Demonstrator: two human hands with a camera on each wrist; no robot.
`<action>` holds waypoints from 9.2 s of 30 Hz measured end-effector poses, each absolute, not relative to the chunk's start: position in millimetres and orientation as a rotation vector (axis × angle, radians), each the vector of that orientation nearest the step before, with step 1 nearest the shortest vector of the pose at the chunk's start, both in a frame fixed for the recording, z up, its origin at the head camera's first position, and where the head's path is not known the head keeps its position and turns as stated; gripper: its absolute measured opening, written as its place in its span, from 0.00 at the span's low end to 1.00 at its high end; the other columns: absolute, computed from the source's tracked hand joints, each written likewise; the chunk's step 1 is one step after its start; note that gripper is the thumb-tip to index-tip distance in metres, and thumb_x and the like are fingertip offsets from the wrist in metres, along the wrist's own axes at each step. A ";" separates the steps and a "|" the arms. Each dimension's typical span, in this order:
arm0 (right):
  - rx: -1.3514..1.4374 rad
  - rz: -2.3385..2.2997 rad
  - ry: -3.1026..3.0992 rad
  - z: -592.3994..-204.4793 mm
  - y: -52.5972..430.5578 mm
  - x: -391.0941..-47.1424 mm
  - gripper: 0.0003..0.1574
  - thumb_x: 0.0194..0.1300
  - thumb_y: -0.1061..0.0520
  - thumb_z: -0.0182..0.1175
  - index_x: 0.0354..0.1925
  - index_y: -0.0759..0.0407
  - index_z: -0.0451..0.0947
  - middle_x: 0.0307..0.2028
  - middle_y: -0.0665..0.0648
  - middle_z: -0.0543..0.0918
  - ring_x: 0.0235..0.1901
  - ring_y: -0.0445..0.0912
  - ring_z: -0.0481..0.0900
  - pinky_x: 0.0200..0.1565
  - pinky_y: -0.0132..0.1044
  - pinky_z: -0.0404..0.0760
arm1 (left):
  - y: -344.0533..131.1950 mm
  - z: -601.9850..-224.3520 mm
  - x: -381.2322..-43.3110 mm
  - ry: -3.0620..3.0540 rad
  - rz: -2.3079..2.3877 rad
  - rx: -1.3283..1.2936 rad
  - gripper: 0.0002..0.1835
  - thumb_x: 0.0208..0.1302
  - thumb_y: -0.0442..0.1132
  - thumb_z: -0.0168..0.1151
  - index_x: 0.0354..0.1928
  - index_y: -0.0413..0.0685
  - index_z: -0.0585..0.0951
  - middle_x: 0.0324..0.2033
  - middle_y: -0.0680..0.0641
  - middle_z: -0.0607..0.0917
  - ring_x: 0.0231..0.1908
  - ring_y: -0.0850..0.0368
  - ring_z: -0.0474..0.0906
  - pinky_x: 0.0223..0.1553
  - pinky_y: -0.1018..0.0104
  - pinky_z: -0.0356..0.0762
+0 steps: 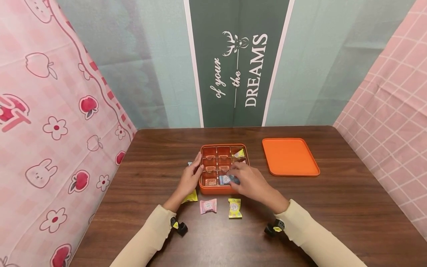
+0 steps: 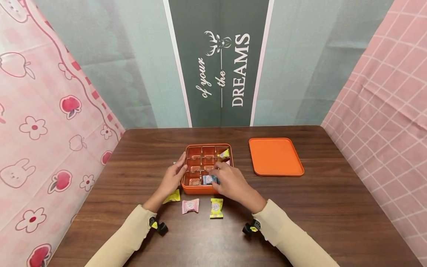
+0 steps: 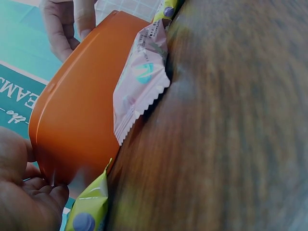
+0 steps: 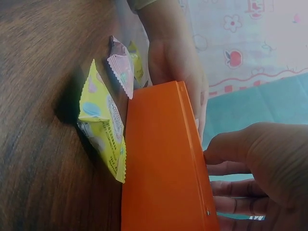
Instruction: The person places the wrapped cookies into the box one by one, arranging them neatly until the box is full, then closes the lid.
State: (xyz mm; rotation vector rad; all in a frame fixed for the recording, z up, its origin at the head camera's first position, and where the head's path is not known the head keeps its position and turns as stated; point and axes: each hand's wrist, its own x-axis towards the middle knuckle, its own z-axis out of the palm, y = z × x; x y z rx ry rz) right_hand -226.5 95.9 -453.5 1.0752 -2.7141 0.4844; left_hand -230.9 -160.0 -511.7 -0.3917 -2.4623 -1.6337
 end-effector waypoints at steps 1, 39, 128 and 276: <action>1.078 0.484 -2.714 -453.6 95.6 -226.4 0.14 0.57 0.53 0.75 0.43 0.53 0.90 0.45 0.53 0.84 0.38 0.44 0.80 0.32 0.36 0.83 | -159.7 -511.7 -231.0 -2.459 -1.634 -0.391 0.28 0.80 0.37 0.50 0.75 0.33 0.60 0.76 0.40 0.58 0.76 0.49 0.54 0.74 0.53 0.53; 1.151 0.651 -2.483 -471.1 106.5 -216.6 0.02 0.61 0.57 0.73 0.35 0.52 0.89 0.41 0.50 0.88 0.46 0.46 0.86 0.41 0.41 0.87 | -158.3 -508.7 -231.1 -2.433 -1.602 -0.413 0.27 0.79 0.33 0.51 0.74 0.31 0.62 0.75 0.36 0.59 0.75 0.45 0.56 0.73 0.49 0.54; 1.637 0.483 -2.849 -480.6 136.8 -181.5 0.31 0.60 0.43 0.74 0.61 0.46 0.82 0.41 0.45 0.72 0.31 0.36 0.66 0.29 0.27 0.68 | -159.5 -508.8 -230.1 -2.447 -1.601 -0.421 0.27 0.79 0.33 0.51 0.74 0.31 0.61 0.76 0.37 0.59 0.75 0.44 0.55 0.73 0.48 0.54; 1.283 0.883 -2.484 -468.0 135.5 -200.5 0.21 0.58 0.55 0.76 0.51 0.56 0.86 0.50 0.52 0.81 0.29 0.45 0.79 0.28 0.31 0.80 | -154.2 -497.2 -222.5 -2.414 -1.620 -0.386 0.26 0.77 0.28 0.51 0.72 0.25 0.62 0.74 0.32 0.60 0.74 0.39 0.57 0.73 0.46 0.53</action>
